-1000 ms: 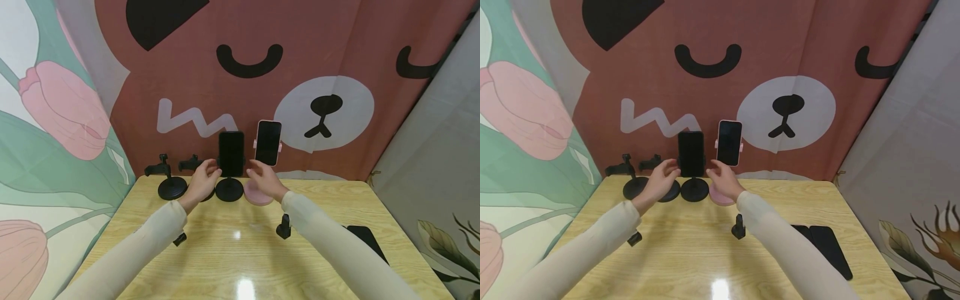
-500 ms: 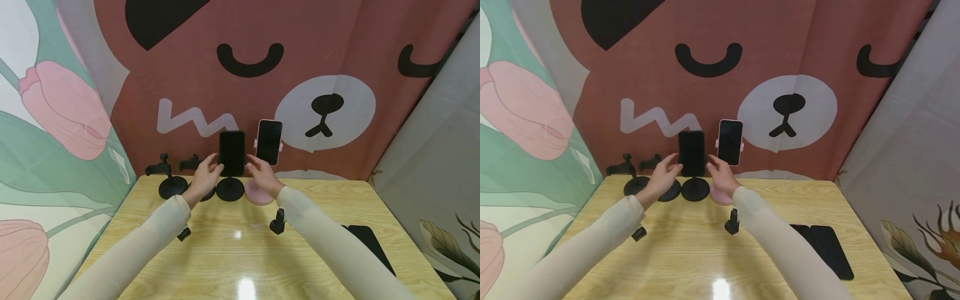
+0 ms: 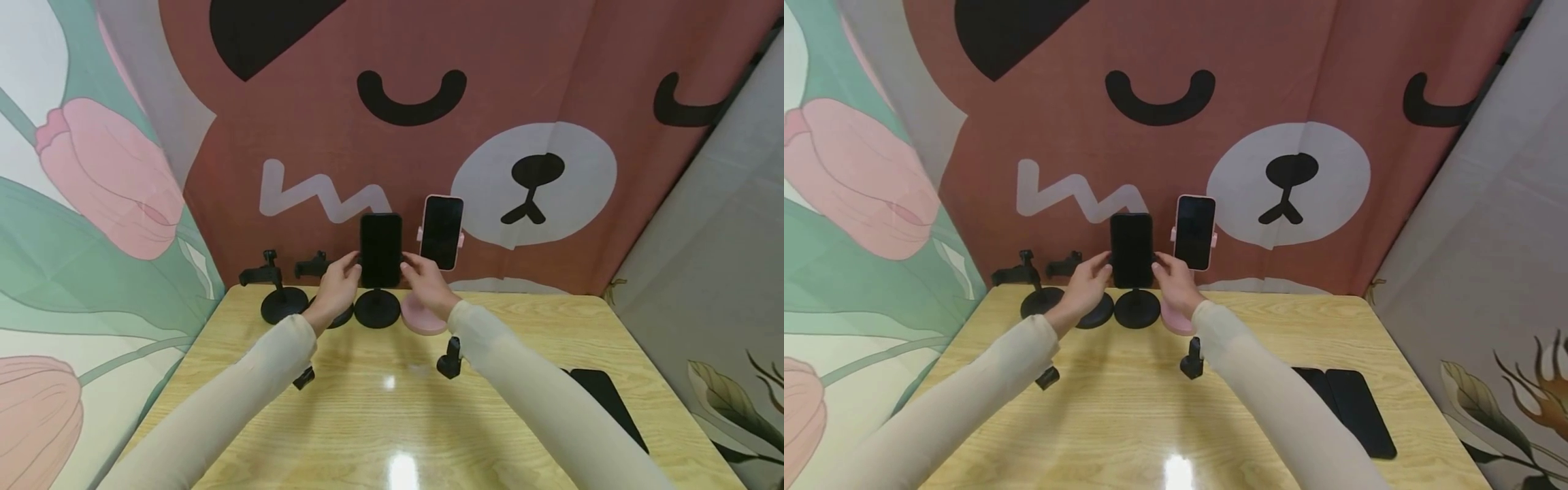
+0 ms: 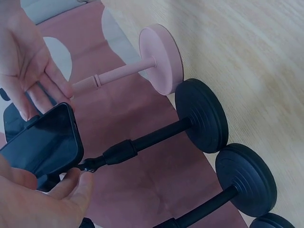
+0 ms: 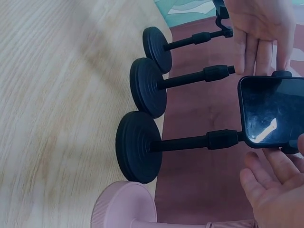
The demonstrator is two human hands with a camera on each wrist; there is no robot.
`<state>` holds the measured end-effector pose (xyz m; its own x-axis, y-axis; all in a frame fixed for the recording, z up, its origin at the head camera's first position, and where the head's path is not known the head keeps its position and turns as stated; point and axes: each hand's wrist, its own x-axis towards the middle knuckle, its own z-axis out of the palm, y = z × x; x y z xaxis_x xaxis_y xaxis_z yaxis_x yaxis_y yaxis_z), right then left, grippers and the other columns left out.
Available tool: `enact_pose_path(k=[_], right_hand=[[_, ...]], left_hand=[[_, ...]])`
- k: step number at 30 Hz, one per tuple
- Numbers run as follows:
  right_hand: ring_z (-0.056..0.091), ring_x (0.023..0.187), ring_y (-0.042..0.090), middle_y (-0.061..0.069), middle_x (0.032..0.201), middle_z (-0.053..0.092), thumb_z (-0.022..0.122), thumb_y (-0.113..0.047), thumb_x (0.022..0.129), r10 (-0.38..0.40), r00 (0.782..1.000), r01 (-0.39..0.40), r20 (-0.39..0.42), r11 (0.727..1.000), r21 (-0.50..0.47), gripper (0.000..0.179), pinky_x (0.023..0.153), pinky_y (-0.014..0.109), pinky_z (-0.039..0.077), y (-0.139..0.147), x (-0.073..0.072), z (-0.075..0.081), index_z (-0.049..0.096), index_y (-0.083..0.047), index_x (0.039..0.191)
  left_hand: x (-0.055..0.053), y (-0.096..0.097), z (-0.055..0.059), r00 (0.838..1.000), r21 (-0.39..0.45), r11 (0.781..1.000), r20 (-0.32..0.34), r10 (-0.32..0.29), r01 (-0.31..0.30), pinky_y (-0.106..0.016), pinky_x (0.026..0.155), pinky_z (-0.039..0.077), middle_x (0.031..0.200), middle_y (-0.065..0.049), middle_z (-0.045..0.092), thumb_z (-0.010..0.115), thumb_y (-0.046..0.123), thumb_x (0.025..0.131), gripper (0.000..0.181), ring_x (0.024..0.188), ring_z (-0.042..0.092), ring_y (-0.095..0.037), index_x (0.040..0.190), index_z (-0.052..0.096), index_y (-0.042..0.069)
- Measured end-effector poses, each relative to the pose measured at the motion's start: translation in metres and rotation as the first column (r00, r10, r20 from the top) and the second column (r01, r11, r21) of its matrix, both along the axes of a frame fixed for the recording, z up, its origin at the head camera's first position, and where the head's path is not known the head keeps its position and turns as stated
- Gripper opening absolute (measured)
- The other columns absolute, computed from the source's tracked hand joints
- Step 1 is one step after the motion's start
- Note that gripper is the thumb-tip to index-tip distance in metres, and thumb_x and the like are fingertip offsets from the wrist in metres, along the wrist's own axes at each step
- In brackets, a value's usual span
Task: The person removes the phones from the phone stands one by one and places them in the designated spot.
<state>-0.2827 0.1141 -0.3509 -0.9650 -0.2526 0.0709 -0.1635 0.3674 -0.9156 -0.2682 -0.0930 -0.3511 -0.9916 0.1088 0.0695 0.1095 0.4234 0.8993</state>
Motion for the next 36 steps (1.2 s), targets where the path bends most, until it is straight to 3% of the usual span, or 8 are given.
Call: enact_pose_path(k=[2, 5, 17, 22, 25, 29, 34, 36], right_hand=[[0.052, 0.136, 0.033, 0.017, 0.158, 0.043, 0.037, -0.021, 0.112, -0.004, 1.0, 0.004, 0.005, 1.0, -0.008, 0.05, 0.115, 0.05, 0.043, 0.0, -0.001, -0.001, 0.031, -0.009, 0.159], [0.052, 0.137, 0.033, 0.016, 0.158, 0.043, 0.037, -0.021, 0.112, 0.0, 1.0, 0.0, 0.014, 1.0, -0.028, 0.05, 0.115, 0.049, 0.043, 0.0, -0.003, -0.001, 0.031, -0.008, 0.159], [0.048, 0.142, 0.034, 0.018, 0.161, 0.039, 0.039, -0.018, 0.111, 0.007, 0.998, 0.0, 0.065, 0.994, -0.107, 0.049, 0.113, 0.049, 0.045, -0.001, -0.006, 0.002, 0.033, -0.006, 0.158], [0.048, 0.142, 0.033, 0.017, 0.161, 0.038, 0.04, -0.019, 0.111, 0.002, 0.995, 0.01, 0.096, 0.992, -0.127, 0.049, 0.114, 0.048, 0.044, -0.001, -0.006, 0.001, 0.034, -0.008, 0.158], [0.048, 0.142, 0.034, 0.017, 0.162, 0.037, 0.039, -0.018, 0.111, 0.006, 0.995, 0.007, 0.096, 0.991, -0.133, 0.049, 0.113, 0.047, 0.045, 0.0, -0.005, 0.0, 0.033, -0.008, 0.158], [0.052, 0.139, 0.036, 0.018, 0.16, 0.04, 0.041, -0.016, 0.11, 0.006, 0.997, 0.006, 0.081, 0.989, -0.15, 0.049, 0.112, 0.047, 0.046, 0.0, -0.002, -0.001, 0.034, -0.007, 0.158], [0.056, 0.134, 0.037, 0.018, 0.159, 0.042, 0.042, -0.016, 0.11, 0.005, 0.998, 0.006, 0.068, 0.989, -0.148, 0.049, 0.11, 0.047, 0.048, 0.0, 0.004, 0.0, 0.035, -0.006, 0.157], [0.056, 0.135, 0.036, 0.018, 0.159, 0.042, 0.042, -0.016, 0.11, 0.007, 0.998, 0.003, 0.066, 0.988, -0.153, 0.049, 0.109, 0.046, 0.048, 0.0, 0.005, 0.0, 0.035, -0.006, 0.157]], left_hand=[[-0.001, 0.0, 0.0, 1.0, -0.003, 1.0, -0.006, -0.004, 0.004, -0.044, 0.094, 0.05, 0.136, -0.014, 0.061, 0.036, 0.03, 0.111, 0.051, 0.096, 0.065, -0.024, 0.161, 0.029, 0.019], [-0.004, 0.001, 0.001, 1.0, -0.001, 1.0, -0.002, -0.001, 0.001, -0.048, 0.11, 0.045, 0.161, -0.011, 0.041, 0.037, 0.03, 0.111, 0.052, 0.139, 0.051, -0.028, 0.161, 0.028, 0.018], [-0.007, 0.007, 0.003, 0.999, 0.024, 1.0, 0.032, 0.01, -0.011, -0.049, 0.118, 0.04, 0.164, -0.011, 0.034, 0.037, 0.028, 0.112, 0.052, 0.148, 0.041, -0.029, 0.161, 0.028, 0.014], [-0.007, 0.007, 0.0, 1.0, 0.024, 1.0, 0.016, 0.019, -0.019, -0.046, 0.109, 0.048, 0.16, -0.013, 0.041, 0.038, 0.025, 0.112, 0.051, 0.138, 0.052, -0.028, 0.16, 0.03, 0.012], [-0.005, 0.007, -0.001, 1.0, 0.017, 1.0, -0.001, 0.025, -0.025, -0.039, 0.09, 0.051, 0.14, -0.019, 0.058, 0.038, 0.024, 0.112, 0.05, 0.103, 0.064, -0.027, 0.159, 0.032, 0.012], [-0.002, 0.008, -0.002, 0.999, 0.0, 1.0, -0.04, 0.025, -0.025, -0.034, 0.077, 0.047, 0.103, -0.015, 0.061, 0.038, 0.023, 0.112, 0.049, 0.071, 0.052, -0.022, 0.159, 0.033, 0.012], [0.003, 0.007, -0.001, 0.997, -0.017, 0.999, -0.075, 0.031, -0.032, -0.033, 0.074, 0.046, 0.091, -0.016, 0.058, 0.038, 0.022, 0.111, 0.048, 0.065, 0.048, -0.017, 0.158, 0.035, 0.013], [0.004, 0.006, 0.0, 0.996, -0.024, 0.999, -0.083, 0.033, -0.036, -0.033, 0.074, 0.047, 0.098, -0.018, 0.061, 0.039, 0.022, 0.111, 0.048, 0.067, 0.049, -0.019, 0.158, 0.035, 0.012]])
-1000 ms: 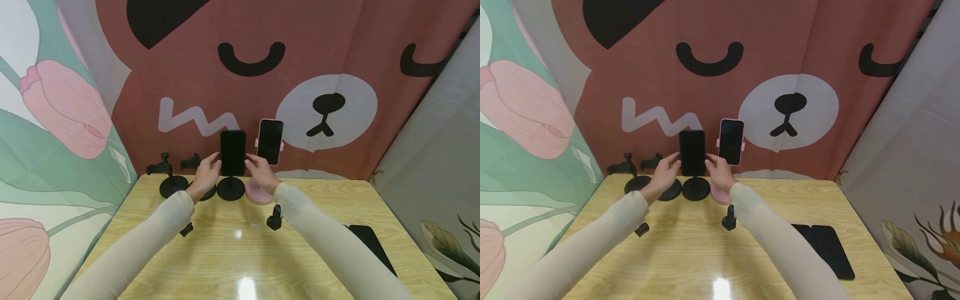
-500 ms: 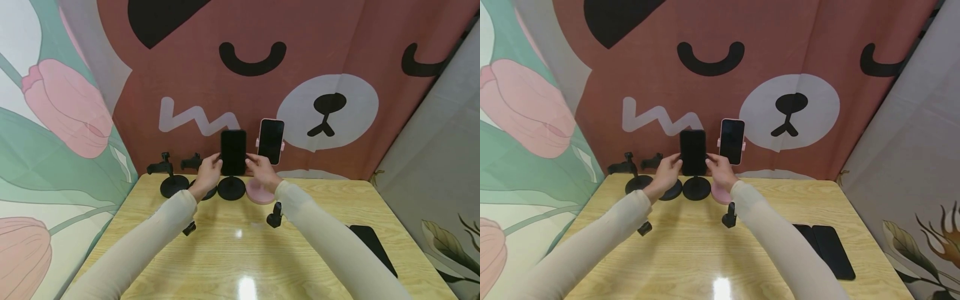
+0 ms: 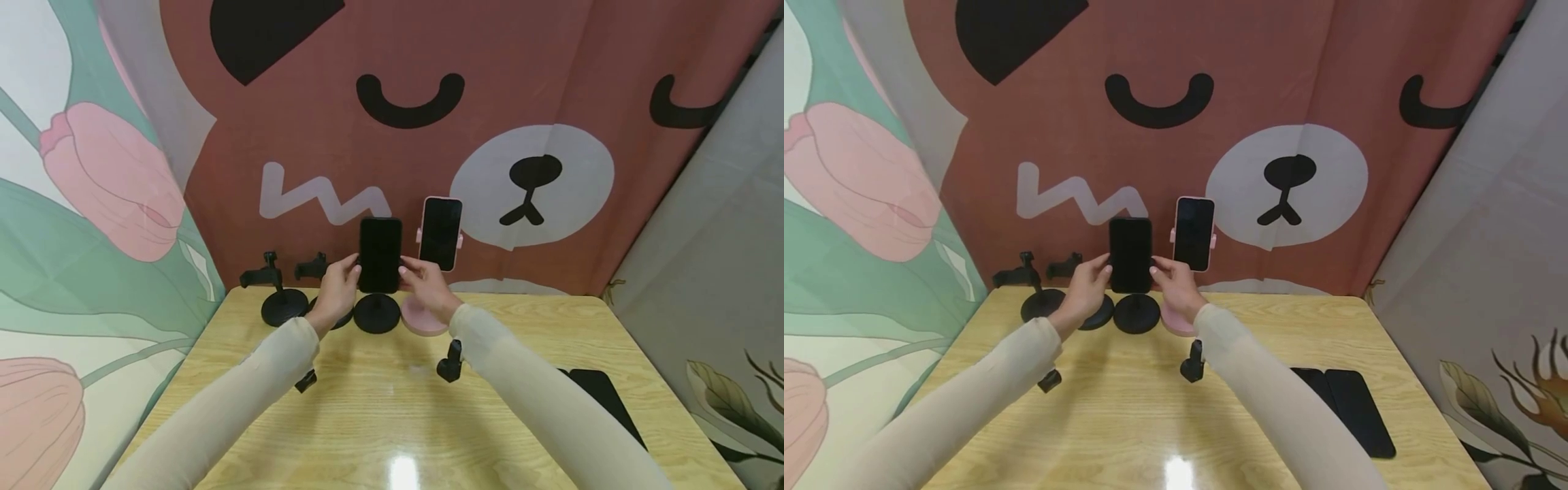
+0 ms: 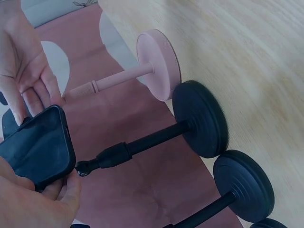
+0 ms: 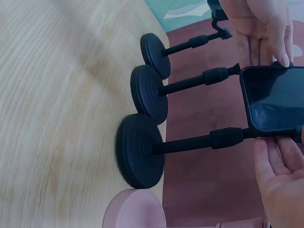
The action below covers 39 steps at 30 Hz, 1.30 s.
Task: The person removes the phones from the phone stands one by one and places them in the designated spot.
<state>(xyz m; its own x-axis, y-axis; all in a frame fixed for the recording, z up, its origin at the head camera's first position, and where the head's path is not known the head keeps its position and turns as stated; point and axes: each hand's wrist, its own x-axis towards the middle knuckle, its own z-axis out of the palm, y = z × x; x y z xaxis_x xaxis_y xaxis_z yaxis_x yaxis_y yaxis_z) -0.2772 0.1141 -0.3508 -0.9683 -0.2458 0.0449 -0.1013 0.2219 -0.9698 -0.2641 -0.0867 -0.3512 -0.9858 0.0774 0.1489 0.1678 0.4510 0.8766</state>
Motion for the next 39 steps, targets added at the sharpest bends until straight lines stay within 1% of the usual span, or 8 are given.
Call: enact_pose_path(k=[2, 6, 8, 12, 21, 28, 33, 39], right_hand=[[0.055, 0.136, 0.036, 0.018, 0.159, 0.042, 0.042, -0.016, 0.11, 0.004, 1.0, -0.004, -0.003, 1.0, -0.021, 0.049, 0.109, 0.045, 0.048, 0.0, 0.001, 0.001, 0.034, -0.006, 0.157], [0.055, 0.135, 0.036, 0.018, 0.157, 0.045, 0.041, -0.015, 0.11, 0.009, 1.0, -0.009, -0.011, 0.998, -0.058, 0.048, 0.109, 0.045, 0.049, 0.002, 0.006, 0.003, 0.035, -0.005, 0.157], [0.055, 0.135, 0.035, 0.017, 0.157, 0.045, 0.041, -0.015, 0.11, 0.012, 1.0, -0.013, -0.015, 0.998, -0.065, 0.048, 0.11, 0.045, 0.049, 0.004, 0.01, 0.004, 0.035, -0.005, 0.157], [0.053, 0.138, 0.034, 0.016, 0.158, 0.043, 0.041, -0.016, 0.11, 0.021, 1.0, -0.023, -0.023, 0.997, -0.072, 0.048, 0.11, 0.045, 0.048, 0.011, 0.019, 0.006, 0.035, -0.006, 0.157], [0.061, 0.128, 0.036, 0.018, 0.152, 0.051, 0.045, -0.014, 0.109, 0.022, 0.996, -0.029, -0.091, 0.997, -0.073, 0.047, 0.107, 0.048, 0.05, 0.024, 0.045, 0.011, 0.04, -0.004, 0.154], [0.064, 0.124, 0.037, 0.02, 0.15, 0.053, 0.048, -0.012, 0.108, 0.023, 0.984, -0.026, -0.174, 1.0, -0.013, 0.045, 0.105, 0.048, 0.051, 0.032, 0.062, 0.007, 0.043, 0.0, 0.152], [0.067, 0.12, 0.032, 0.02, 0.143, 0.059, 0.048, -0.014, 0.108, 0.01, 0.985, -0.009, -0.173, 1.0, 0.008, 0.045, 0.103, 0.04, 0.053, 0.039, 0.077, 0.003, 0.044, -0.002, 0.151], [0.074, 0.101, 0.014, 0.025, 0.133, 0.065, 0.048, -0.013, 0.108, 0.049, 0.975, -0.06, -0.214, 0.997, -0.043, 0.044, 0.093, 0.03, 0.058, 0.046, 0.093, -0.002, 0.047, 0.0, 0.15]], left_hand=[[0.001, 0.0, 0.001, 1.0, -0.004, 1.0, -0.008, 0.002, -0.002, -0.034, 0.077, 0.048, 0.114, -0.018, 0.064, 0.039, 0.022, 0.111, 0.048, 0.075, 0.056, -0.022, 0.158, 0.036, 0.012], [0.005, -0.001, 0.004, 0.999, 0.007, 1.0, -0.036, -0.013, 0.013, -0.043, 0.101, 0.052, 0.151, -0.017, 0.052, 0.04, 0.019, 0.111, 0.047, 0.117, 0.063, -0.03, 0.156, 0.037, 0.008], [0.009, 0.0, 0.005, 0.998, 0.03, 0.999, -0.048, -0.027, 0.028, -0.047, 0.111, 0.047, 0.157, -0.017, 0.045, 0.042, 0.018, 0.11, 0.047, 0.134, 0.055, -0.032, 0.155, 0.039, 0.006], [0.017, 0.001, 0.008, 0.997, 0.094, 0.994, -0.057, -0.054, 0.059, -0.049, 0.118, 0.04, 0.159, -0.017, 0.042, 0.044, 0.016, 0.109, 0.046, 0.144, 0.046, -0.033, 0.154, 0.041, 0.005], [0.039, 0.008, 0.013, 0.996, 0.177, 0.981, -0.045, -0.077, 0.084, -0.049, 0.118, 0.039, 0.159, -0.012, 0.043, 0.048, 0.018, 0.108, 0.046, 0.141, 0.05, -0.03, 0.153, 0.045, 0.008], [0.053, 0.01, 0.006, 0.991, 0.198, 0.972, -0.073, -0.114, 0.127, -0.05, 0.117, 0.04, 0.157, -0.015, 0.045, 0.049, 0.015, 0.108, 0.045, 0.138, 0.052, -0.032, 0.151, 0.046, 0.003], [0.066, 0.016, 0.002, 0.984, 0.202, 0.967, -0.124, -0.13, 0.154, -0.049, 0.103, 0.053, 0.144, -0.024, 0.056, 0.051, 0.008, 0.106, 0.043, 0.12, 0.066, -0.038, 0.147, 0.048, -0.005], [0.078, 0.018, -0.003, 0.969, 0.171, 0.967, -0.187, -0.159, 0.191, -0.044, 0.093, 0.059, 0.127, -0.027, 0.067, 0.054, 0.004, 0.104, 0.042, 0.098, 0.074, -0.035, 0.143, 0.05, -0.009]])
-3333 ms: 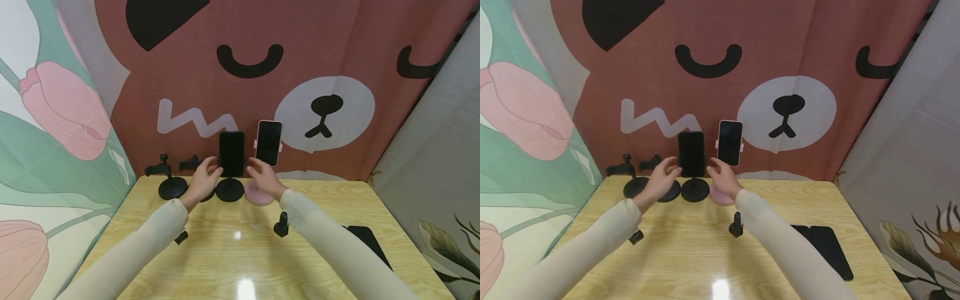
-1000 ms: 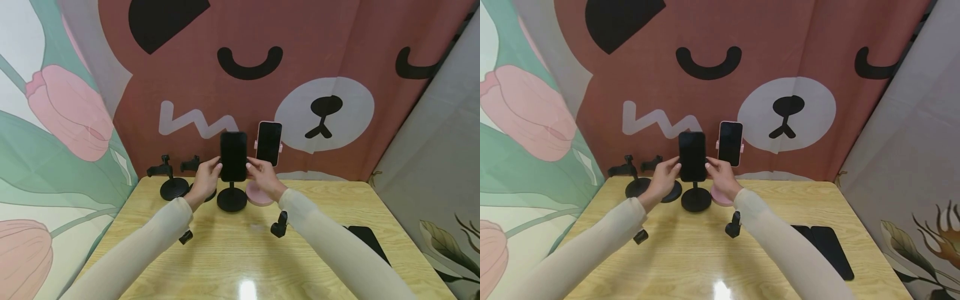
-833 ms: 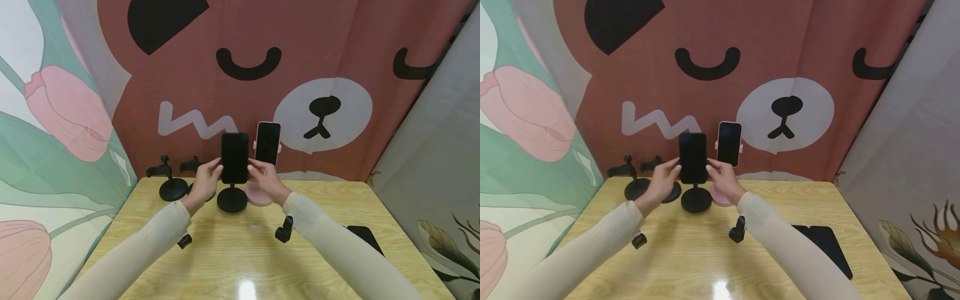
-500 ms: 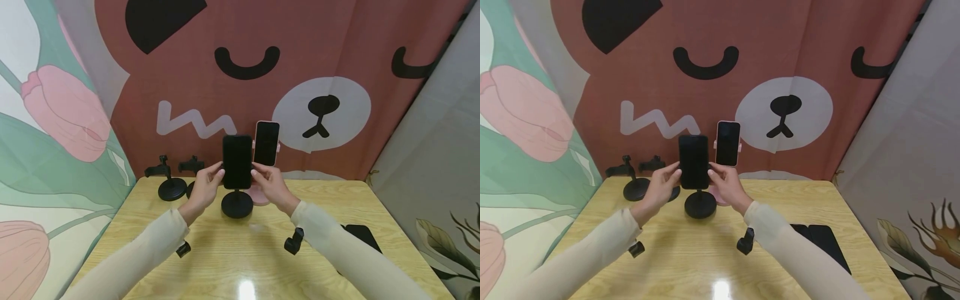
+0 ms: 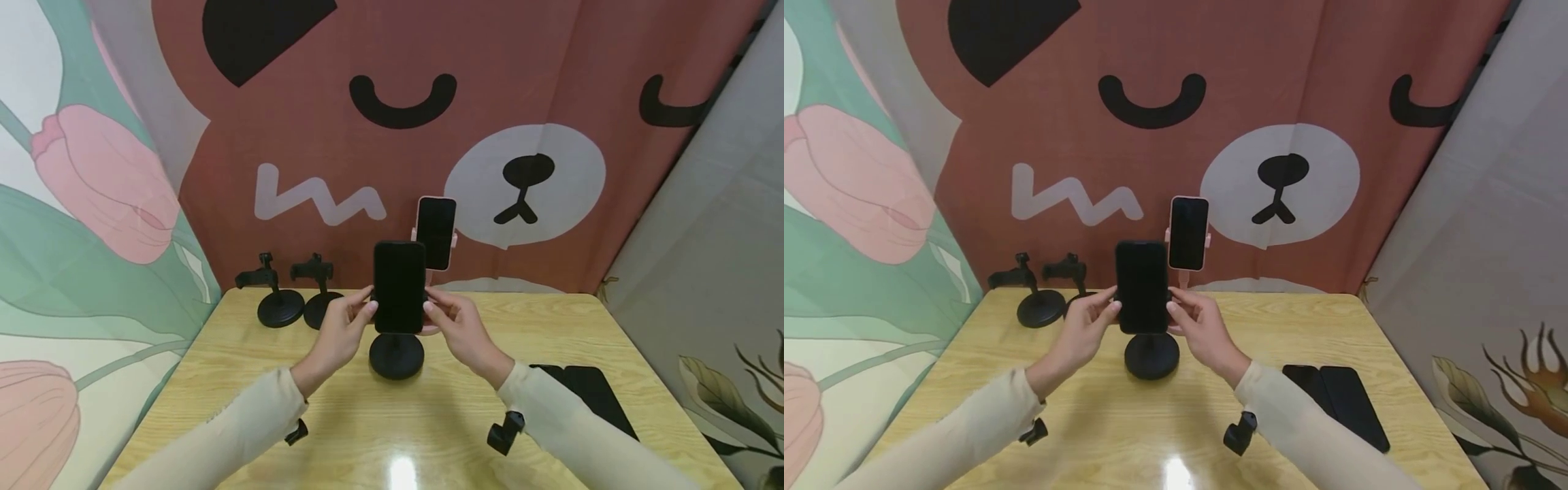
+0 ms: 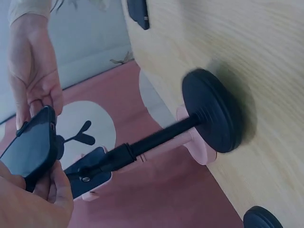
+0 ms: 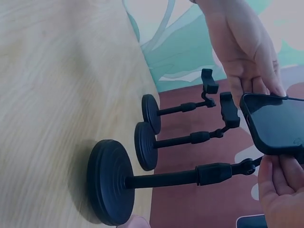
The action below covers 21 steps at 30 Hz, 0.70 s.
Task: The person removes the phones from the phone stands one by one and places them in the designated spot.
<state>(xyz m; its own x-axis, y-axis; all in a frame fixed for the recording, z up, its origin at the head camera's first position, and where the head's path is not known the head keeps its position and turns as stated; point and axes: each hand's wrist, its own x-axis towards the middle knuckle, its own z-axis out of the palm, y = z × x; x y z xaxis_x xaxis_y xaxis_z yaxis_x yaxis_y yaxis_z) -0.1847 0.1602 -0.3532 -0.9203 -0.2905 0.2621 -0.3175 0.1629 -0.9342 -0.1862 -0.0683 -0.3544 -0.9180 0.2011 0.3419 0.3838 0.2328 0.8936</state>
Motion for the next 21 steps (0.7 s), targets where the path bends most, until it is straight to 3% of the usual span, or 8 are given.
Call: enact_pose_path(k=[7, 13, 21], right_hand=[[0.071, 0.093, 0.001, 0.03, 0.138, 0.059, 0.049, -0.01, 0.107, 0.028, 0.997, -0.027, -0.07, 1.0, 0.008, 0.046, 0.089, 0.019, 0.057, 0.011, 0.014, -0.009, 0.043, 0.008, 0.148], [0.07, 0.096, 0.0, 0.031, 0.146, 0.05, 0.047, -0.009, 0.107, 0.06, 0.992, -0.061, -0.113, 0.998, 0.0, 0.045, 0.087, 0.021, 0.058, 0.022, 0.021, -0.017, 0.041, 0.01, 0.148], [0.072, 0.092, 0.003, 0.035, 0.127, 0.063, 0.047, -0.009, 0.108, 0.061, 0.992, -0.057, -0.114, 0.998, 0.04, 0.046, 0.09, 0.017, 0.055, 0.034, 0.025, -0.024, 0.041, 0.013, 0.147]], left_hand=[[0.013, 0.002, -0.009, 0.997, -0.015, 0.997, -0.028, -0.079, 0.078, -0.04, 0.091, 0.06, 0.127, -0.024, 0.068, 0.055, 0.005, 0.103, 0.043, 0.098, 0.074, -0.033, 0.144, 0.05, -0.007], [0.019, 0.007, -0.017, 0.993, -0.013, 0.993, -0.021, -0.12, 0.119, -0.035, 0.089, 0.06, 0.118, -0.026, 0.071, 0.057, 0.006, 0.102, 0.045, 0.095, 0.074, -0.032, 0.144, 0.048, -0.009], [0.021, 0.013, -0.025, 0.986, -0.011, 0.986, -0.031, -0.166, 0.166, -0.021, 0.082, 0.058, 0.122, -0.028, 0.069, 0.059, 0.007, 0.101, 0.045, 0.09, 0.073, -0.021, 0.141, 0.051, -0.012]])
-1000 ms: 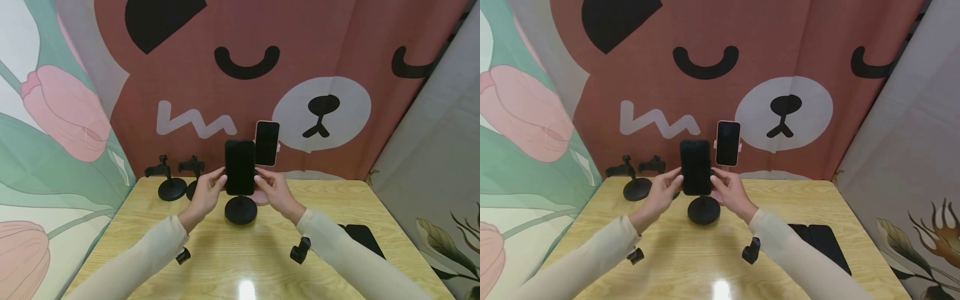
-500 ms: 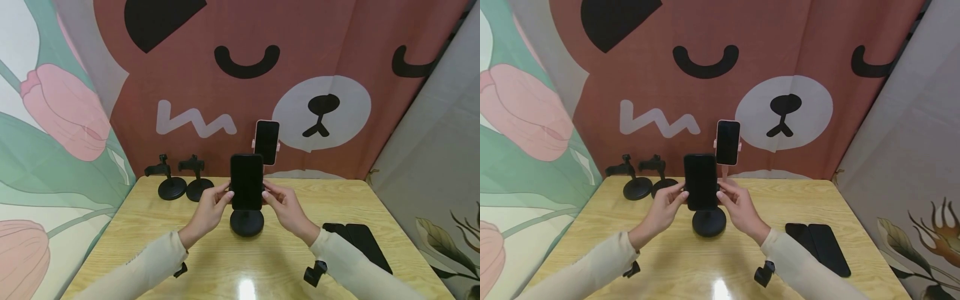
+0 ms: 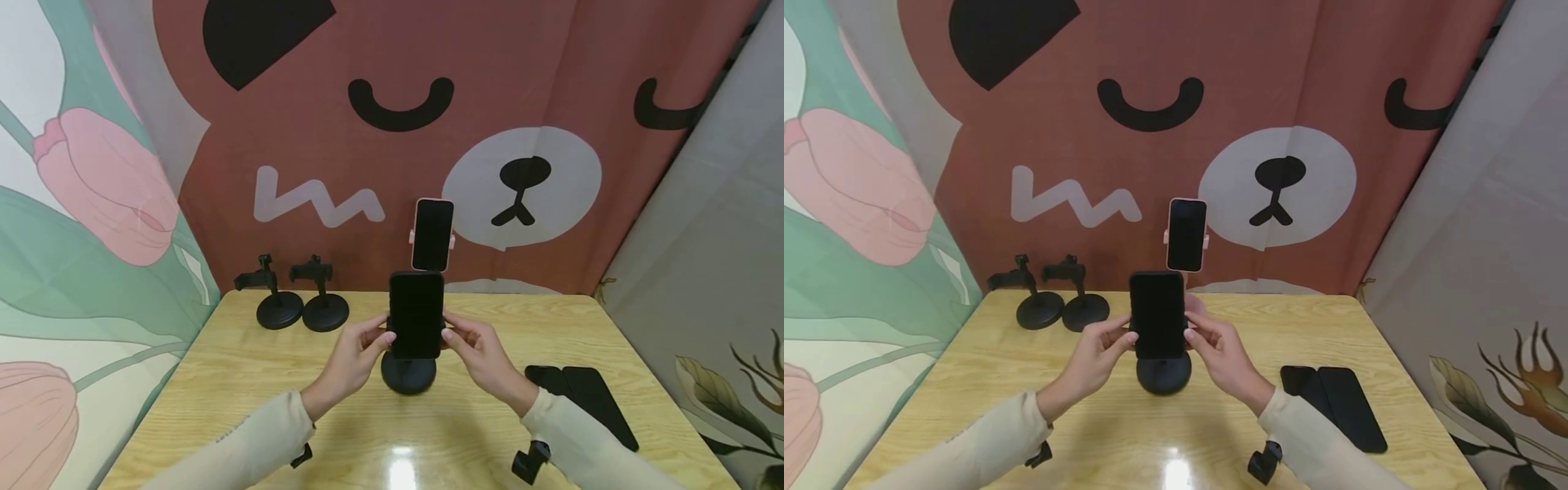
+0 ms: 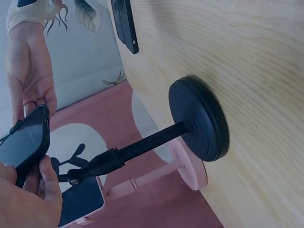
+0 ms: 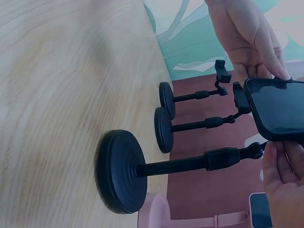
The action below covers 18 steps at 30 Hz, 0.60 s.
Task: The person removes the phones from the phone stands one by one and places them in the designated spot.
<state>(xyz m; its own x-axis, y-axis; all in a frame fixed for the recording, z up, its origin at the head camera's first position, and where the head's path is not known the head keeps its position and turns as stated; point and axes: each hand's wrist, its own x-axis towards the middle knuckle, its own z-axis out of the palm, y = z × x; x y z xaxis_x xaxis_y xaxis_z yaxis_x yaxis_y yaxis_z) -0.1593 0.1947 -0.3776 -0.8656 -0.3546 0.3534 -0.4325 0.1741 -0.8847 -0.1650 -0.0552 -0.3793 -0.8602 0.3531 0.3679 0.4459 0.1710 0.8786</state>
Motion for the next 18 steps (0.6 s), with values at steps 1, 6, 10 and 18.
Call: enact_pose_path(k=[1, 6, 10, 18], right_hand=[[0.072, 0.091, 0.004, 0.035, 0.125, 0.065, 0.047, -0.01, 0.108, -0.004, 1.0, 0.004, 0.002, 1.0, 0.01, 0.046, 0.091, 0.016, 0.054, 0.0012, 0.0008, -0.0009, 0.041, 0.013, 0.147], [0.073, 0.093, 0.005, 0.029, 0.12, 0.069, 0.046, -0.012, 0.108, -0.015, 1.0, 0.014, 0.026, 0.999, 0.034, 0.046, 0.093, 0.016, 0.053, 0.0054, 0.0039, -0.0036, 0.042, 0.011, 0.148], [0.073, 0.094, 0.005, 0.028, 0.122, 0.069, 0.046, -0.014, 0.109, -0.017, 0.999, 0.015, 0.047, 0.999, 0.039, 0.046, 0.093, 0.017, 0.053, 0.0076, 0.0063, -0.0039, 0.042, 0.01, 0.148], [0.073, 0.094, 0.005, 0.032, 0.122, 0.067, 0.044, -0.012, 0.109, -0.005, 0.998, 0.005, 0.057, 1.0, 0.002, 0.046, 0.093, 0.017, 0.054, 0.0109, 0.0085, -0.0076, 0.039, 0.013, 0.148]], left_hand=[[0.0002, 0.0004, -0.0008, 1.0, 0.002, 1.0, -0.002, -0.005, 0.005, -0.021, 0.082, 0.058, 0.123, -0.028, 0.069, 0.059, 0.008, 0.101, 0.045, 0.089, 0.073, -0.021, 0.141, 0.051, -0.012], [0.0011, 0.0024, -0.0024, 1.0, 0.017, 1.0, -0.001, -0.024, 0.024, -0.022, 0.082, 0.058, 0.117, -0.026, 0.072, 0.058, 0.009, 0.102, 0.045, 0.087, 0.072, -0.018, 0.141, 0.051, -0.011], [0.0023, 0.0036, -0.0024, 1.0, 0.015, 1.0, 0.004, -0.026, 0.026, -0.021, 0.082, 0.058, 0.114, -0.024, 0.074, 0.058, 0.011, 0.102, 0.045, 0.086, 0.072, -0.015, 0.142, 0.052, -0.008], [0.0025, 0.0059, -0.0011, 0.998, -0.007, 0.999, 0.009, -0.054, 0.054, -0.023, 0.085, 0.058, 0.121, -0.023, 0.071, 0.057, 0.013, 0.103, 0.045, 0.096, 0.074, -0.022, 0.143, 0.05, -0.008]])
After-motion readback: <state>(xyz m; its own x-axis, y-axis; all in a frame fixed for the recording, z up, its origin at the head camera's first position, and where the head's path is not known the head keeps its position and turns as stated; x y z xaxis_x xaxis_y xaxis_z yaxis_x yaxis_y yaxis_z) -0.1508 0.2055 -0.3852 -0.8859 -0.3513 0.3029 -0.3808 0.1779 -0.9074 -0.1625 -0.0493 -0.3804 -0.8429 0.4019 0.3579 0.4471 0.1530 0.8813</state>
